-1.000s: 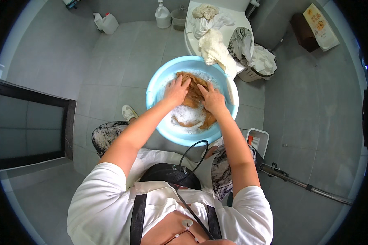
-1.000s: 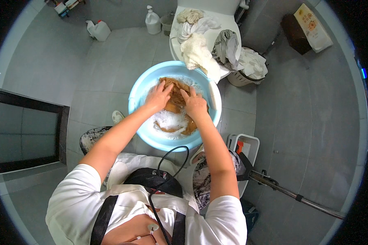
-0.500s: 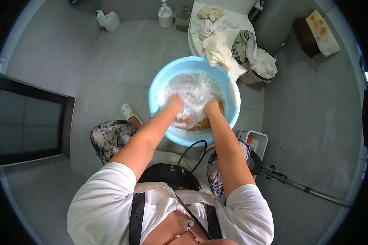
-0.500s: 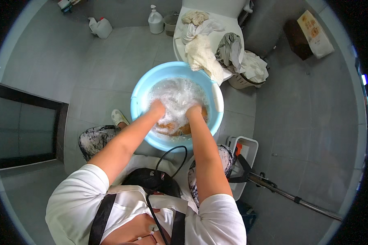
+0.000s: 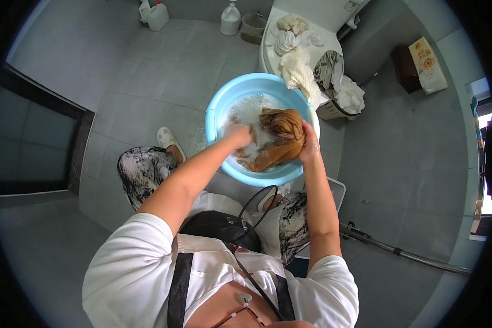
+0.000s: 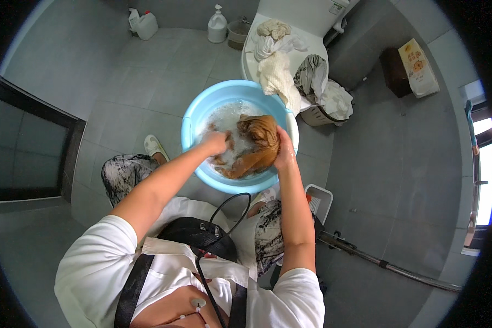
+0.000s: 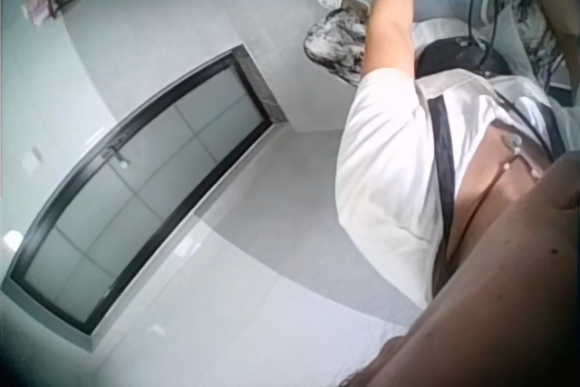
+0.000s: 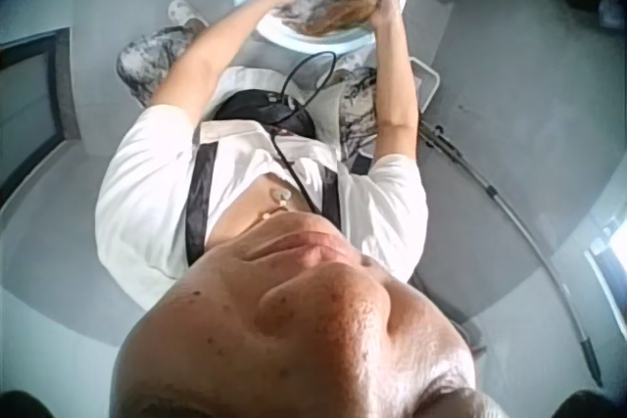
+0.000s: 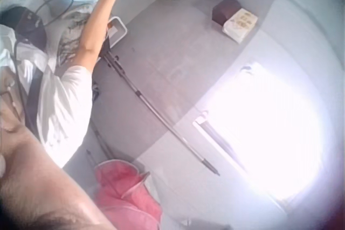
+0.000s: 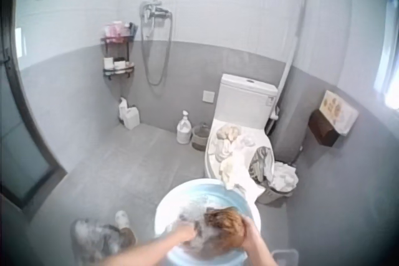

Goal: The person washes clothes by hand in a basin of soapy water, scrubbing and wringing out a grey shirt and then a tan shirt.

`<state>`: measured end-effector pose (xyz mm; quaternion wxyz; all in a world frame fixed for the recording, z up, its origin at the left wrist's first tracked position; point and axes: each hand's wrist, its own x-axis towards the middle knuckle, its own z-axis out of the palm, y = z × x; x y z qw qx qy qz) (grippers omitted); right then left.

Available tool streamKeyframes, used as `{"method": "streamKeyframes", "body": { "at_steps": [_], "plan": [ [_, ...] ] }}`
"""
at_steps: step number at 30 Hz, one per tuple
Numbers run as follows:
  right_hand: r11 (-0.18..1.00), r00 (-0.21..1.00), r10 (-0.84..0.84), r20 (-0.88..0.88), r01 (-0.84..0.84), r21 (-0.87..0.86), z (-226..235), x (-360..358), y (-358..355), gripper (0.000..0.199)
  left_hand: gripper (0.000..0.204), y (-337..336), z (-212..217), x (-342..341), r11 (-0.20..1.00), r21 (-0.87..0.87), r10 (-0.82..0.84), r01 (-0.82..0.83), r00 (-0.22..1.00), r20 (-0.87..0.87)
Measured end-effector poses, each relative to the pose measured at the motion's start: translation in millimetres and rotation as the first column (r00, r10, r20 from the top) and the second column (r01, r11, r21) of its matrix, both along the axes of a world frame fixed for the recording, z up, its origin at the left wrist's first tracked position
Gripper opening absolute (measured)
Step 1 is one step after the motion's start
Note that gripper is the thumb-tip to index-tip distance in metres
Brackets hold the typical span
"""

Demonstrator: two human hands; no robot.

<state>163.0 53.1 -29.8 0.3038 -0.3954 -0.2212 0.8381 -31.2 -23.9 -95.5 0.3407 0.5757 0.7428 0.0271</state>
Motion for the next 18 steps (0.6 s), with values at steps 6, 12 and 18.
{"method": "streamKeyframes", "body": {
  "at_steps": [6, 12, 18],
  "plan": [
    [0.999, 0.962, 0.047, -0.270, -0.039, 0.037, 5, -9, -7, 0.043, 0.040, -11, -13, 3, 0.977, -0.077, -0.201, 0.200, 0.980, -0.006],
    [0.988, 0.931, 0.150, -0.332, -0.149, 0.029, 9, -40, 3, 0.035, 0.031, -7, -7, 8, 0.921, -0.212, -0.355, 0.328, 0.930, -0.101],
    [0.985, 0.989, 0.144, -0.038, -0.147, -0.094, -37, -26, 31, 0.041, 0.030, -17, 6, 13, 0.912, -0.141, -0.400, 0.386, 0.913, -0.087]
  ]
}}
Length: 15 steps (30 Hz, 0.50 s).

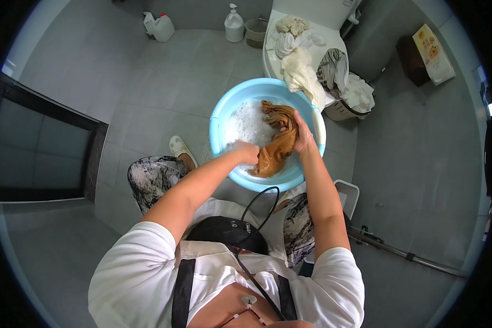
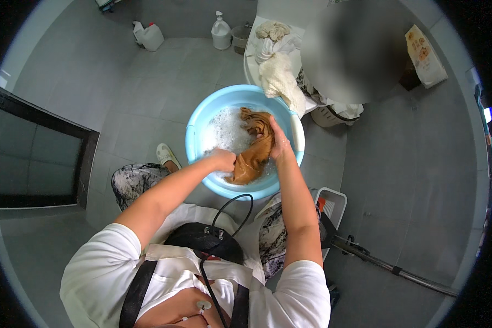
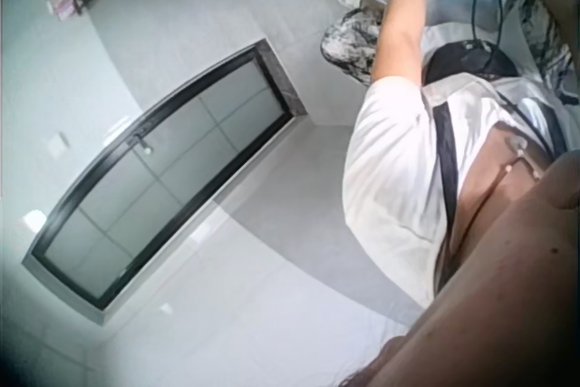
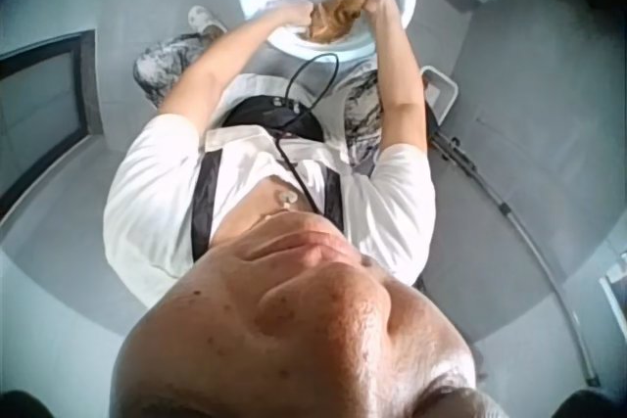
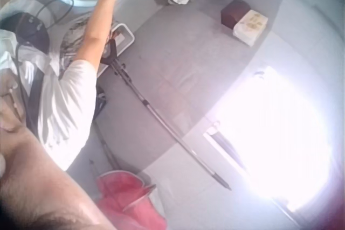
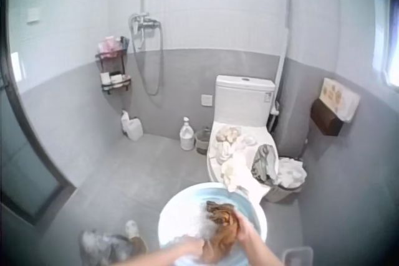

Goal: The person washes clothes by hand in a basin of soapy water, scrubbing and wringing out a grey shirt and then a tan shirt.

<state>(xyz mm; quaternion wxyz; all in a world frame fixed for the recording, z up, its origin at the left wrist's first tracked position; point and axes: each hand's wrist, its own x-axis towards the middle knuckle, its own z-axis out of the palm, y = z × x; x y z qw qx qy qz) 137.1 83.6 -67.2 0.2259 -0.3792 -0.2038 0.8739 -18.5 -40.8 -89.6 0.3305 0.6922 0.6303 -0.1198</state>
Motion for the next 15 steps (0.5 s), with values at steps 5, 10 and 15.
{"method": "streamKeyframes", "body": {
  "at_steps": [5, 10, 15],
  "plan": [
    [0.640, 0.652, -0.247, 0.717, -0.446, 0.626, -57, 8, 3, 0.063, 0.026, -7, 2, 11, 0.990, 0.062, -0.125, 0.127, 0.991, -0.040],
    [0.429, 0.259, -0.290, 0.921, -0.825, 0.367, 5, -24, -27, 0.065, 0.023, -13, 13, 12, 0.970, 0.144, -0.194, 0.198, 0.980, -0.041],
    [0.238, 0.032, -0.041, 0.999, -0.970, 0.041, -62, -16, -1, 0.051, 0.026, 3, -16, -10, 0.930, 0.225, 0.151, -0.291, 0.860, 0.487]
  ]
}}
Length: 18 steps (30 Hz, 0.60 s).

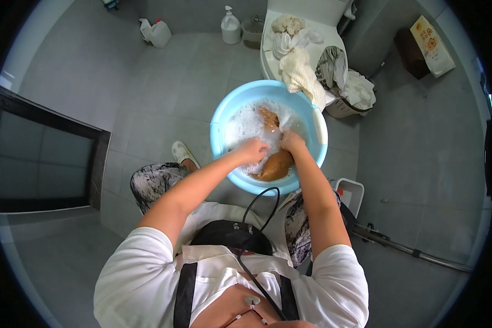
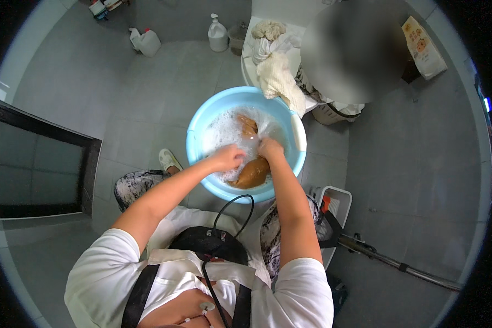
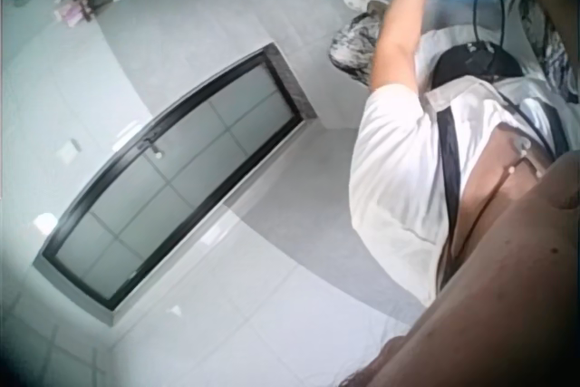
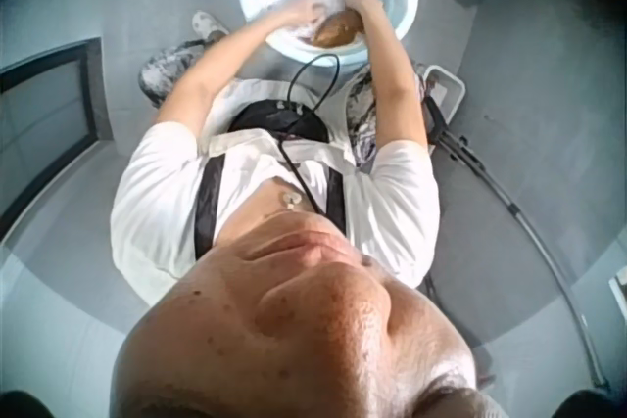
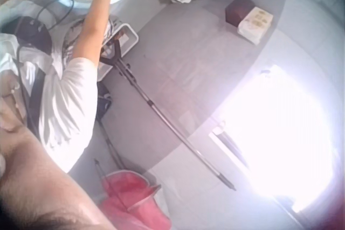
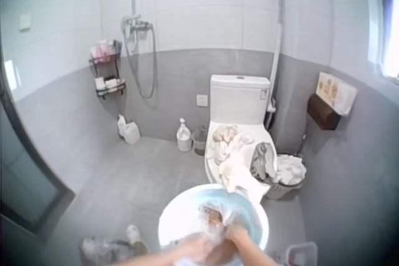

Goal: The person washes clothes by hand in a basin of soapy water, scrubbing and wringing out a grey shirt and then a tan shirt.

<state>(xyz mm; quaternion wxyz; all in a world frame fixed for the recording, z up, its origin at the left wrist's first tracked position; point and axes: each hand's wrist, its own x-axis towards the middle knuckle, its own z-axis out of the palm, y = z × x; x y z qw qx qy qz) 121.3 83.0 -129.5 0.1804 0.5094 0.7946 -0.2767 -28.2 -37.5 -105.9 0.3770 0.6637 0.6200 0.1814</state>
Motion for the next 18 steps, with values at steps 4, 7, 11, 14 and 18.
{"method": "streamKeyframes", "body": {
  "at_steps": [4, 7, 11, 14, 18],
  "plan": [
    [0.938, 0.914, 0.334, 0.231, -0.300, -0.172, -33, 4, 19, 0.053, 0.030, 18, -8, -10, 0.893, -0.228, 0.450, -0.389, 0.750, 0.485],
    [0.999, 1.000, -0.026, -0.004, 0.026, 0.028, 52, -10, -8, 0.060, 0.035, 23, 5, -19, 0.719, -0.466, 0.676, -0.516, 0.361, 0.643],
    [0.992, 0.832, -0.019, -0.555, 0.084, 0.093, 120, -8, -29, 0.064, 0.044, 40, 7, -24, 0.640, -0.697, 0.734, -0.323, -0.013, 0.679],
    [0.997, 0.590, 0.052, -0.806, 0.015, 0.076, 148, 2, -46, 0.062, 0.057, 38, 29, -15, 0.677, -0.727, 0.688, -0.112, -0.254, 0.680],
    [0.990, 0.515, 0.132, -0.847, -0.116, 0.083, 165, 8, -66, 0.058, 0.052, 38, 49, -4, 0.798, -0.599, 0.551, -0.058, -0.332, 0.766]
  ]
}}
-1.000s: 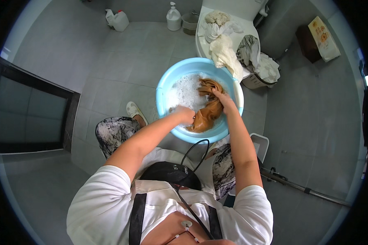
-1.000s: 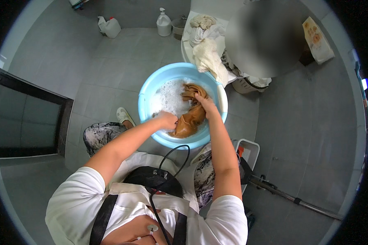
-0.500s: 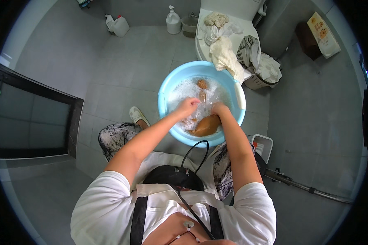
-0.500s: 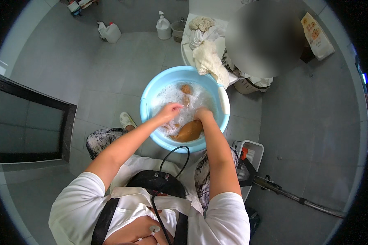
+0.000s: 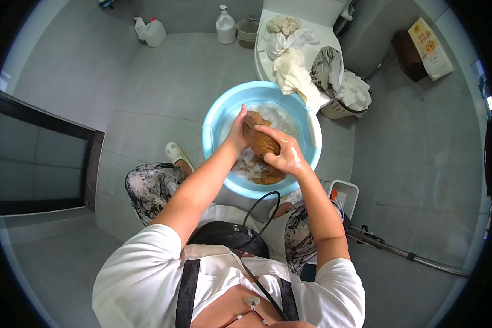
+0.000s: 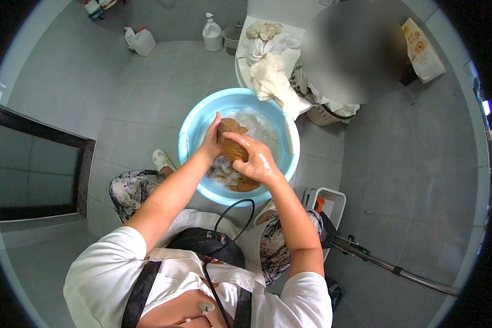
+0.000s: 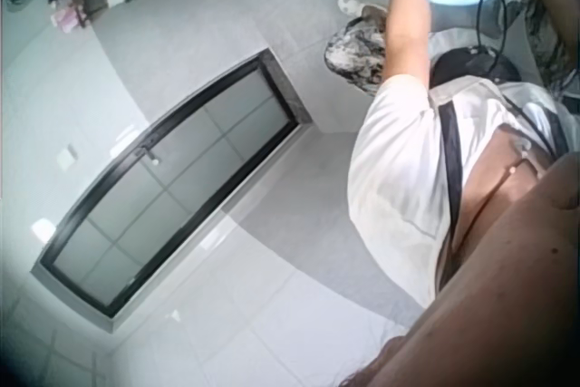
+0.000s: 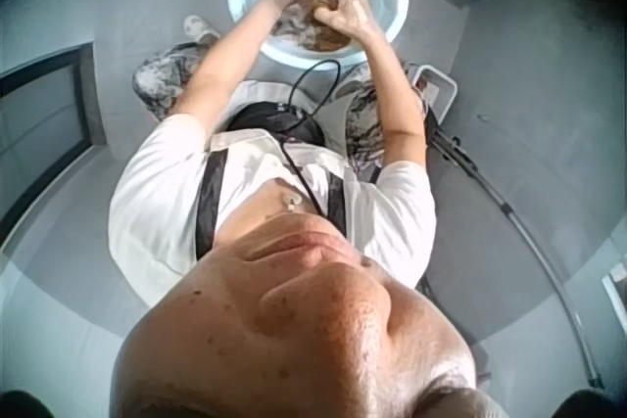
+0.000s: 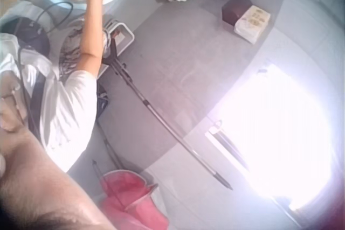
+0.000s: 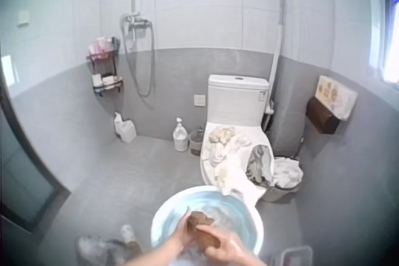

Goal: The person washes clothes by hand in a basin of soapy water, scrubbing and wringing out a grey shirt and then a tan shirt.

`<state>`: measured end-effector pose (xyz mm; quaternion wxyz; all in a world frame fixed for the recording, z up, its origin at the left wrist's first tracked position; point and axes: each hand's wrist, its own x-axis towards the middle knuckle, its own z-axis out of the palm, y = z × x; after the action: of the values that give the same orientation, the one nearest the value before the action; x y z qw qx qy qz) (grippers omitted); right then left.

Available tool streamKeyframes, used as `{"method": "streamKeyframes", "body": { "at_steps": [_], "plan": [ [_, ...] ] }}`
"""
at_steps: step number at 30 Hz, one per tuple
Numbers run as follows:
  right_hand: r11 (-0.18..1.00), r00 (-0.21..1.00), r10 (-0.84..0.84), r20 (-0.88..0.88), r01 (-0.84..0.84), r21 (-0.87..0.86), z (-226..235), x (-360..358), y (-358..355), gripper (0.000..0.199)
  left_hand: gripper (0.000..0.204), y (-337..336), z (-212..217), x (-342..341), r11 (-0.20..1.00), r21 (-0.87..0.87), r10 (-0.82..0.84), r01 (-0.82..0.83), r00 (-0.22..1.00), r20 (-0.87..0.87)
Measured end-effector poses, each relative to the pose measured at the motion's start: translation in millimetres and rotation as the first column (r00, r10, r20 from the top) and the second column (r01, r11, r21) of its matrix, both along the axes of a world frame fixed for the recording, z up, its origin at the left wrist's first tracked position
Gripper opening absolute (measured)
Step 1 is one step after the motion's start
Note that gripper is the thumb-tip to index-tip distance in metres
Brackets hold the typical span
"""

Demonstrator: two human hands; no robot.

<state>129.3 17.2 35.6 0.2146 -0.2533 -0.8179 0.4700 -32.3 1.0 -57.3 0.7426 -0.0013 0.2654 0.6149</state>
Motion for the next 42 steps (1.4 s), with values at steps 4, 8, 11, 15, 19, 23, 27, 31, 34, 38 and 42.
{"method": "streamKeyframes", "body": {
  "at_steps": [4, 8, 11, 15, 19, 23, 27, 31, 34, 38, 42],
  "plan": [
    [0.986, 0.989, -0.106, 0.107, 0.091, 0.139, -12, -10, -17, 0.049, 0.034, 3, 9, 15, 0.999, 0.009, 0.049, -0.048, 0.988, -0.144],
    [0.938, 0.958, -0.284, 0.030, 0.272, 0.215, -43, -22, -17, 0.039, 0.032, 3, 18, 22, 0.999, -0.020, 0.040, -0.044, 0.985, -0.167],
    [0.883, 0.898, -0.439, 0.032, 0.424, 0.201, -62, -23, 4, 0.027, 0.031, 9, 18, 38, 0.964, -0.211, 0.123, -0.163, 0.974, -0.190],
    [0.851, 0.843, -0.517, 0.148, 0.487, 0.196, -76, -15, 31, 0.030, 0.030, 14, -14, 46, 0.950, -0.237, 0.155, -0.205, 0.965, -0.211],
    [0.858, 0.788, -0.512, 0.343, 0.454, 0.238, -85, -4, 49, 0.032, 0.030, 11, 6, 38, 0.975, -0.081, 0.128, -0.206, 0.822, -0.555],
    [0.872, 0.813, -0.468, 0.348, 0.361, 0.329, -95, 9, 59, 0.040, 0.048, 15, 3, 7, 0.966, -0.064, 0.151, -0.249, 0.750, -0.645],
    [0.918, 0.689, -0.323, 0.649, 0.062, 0.392, -91, 0, 45, 0.057, 0.053, 14, -64, -14, 0.997, 0.063, 0.062, -0.048, -0.030, -0.998],
    [0.949, 0.478, -0.225, 0.849, -0.091, 0.303, -117, 0, 45, 0.052, 0.047, 4, -60, -11, 0.894, -0.429, -0.323, 0.126, -0.483, -0.814],
    [0.957, 0.446, -0.128, 0.886, -0.179, 0.229, -167, 2, 59, 0.041, 0.034, 12, -45, -13, 0.694, -0.694, -0.528, 0.190, -0.522, -0.670],
    [0.957, 0.527, -0.174, 0.832, -0.107, 0.268, -168, 7, 69, 0.029, 0.033, 7, -71, -12, 0.894, -0.432, -0.301, 0.114, -0.561, -0.771],
    [0.976, 0.639, -0.176, 0.749, 0.015, 0.217, -60, -11, 58, 0.034, 0.033, 9, -78, -10, 0.992, -0.109, -0.118, -0.070, -0.132, -0.984]
  ]
}}
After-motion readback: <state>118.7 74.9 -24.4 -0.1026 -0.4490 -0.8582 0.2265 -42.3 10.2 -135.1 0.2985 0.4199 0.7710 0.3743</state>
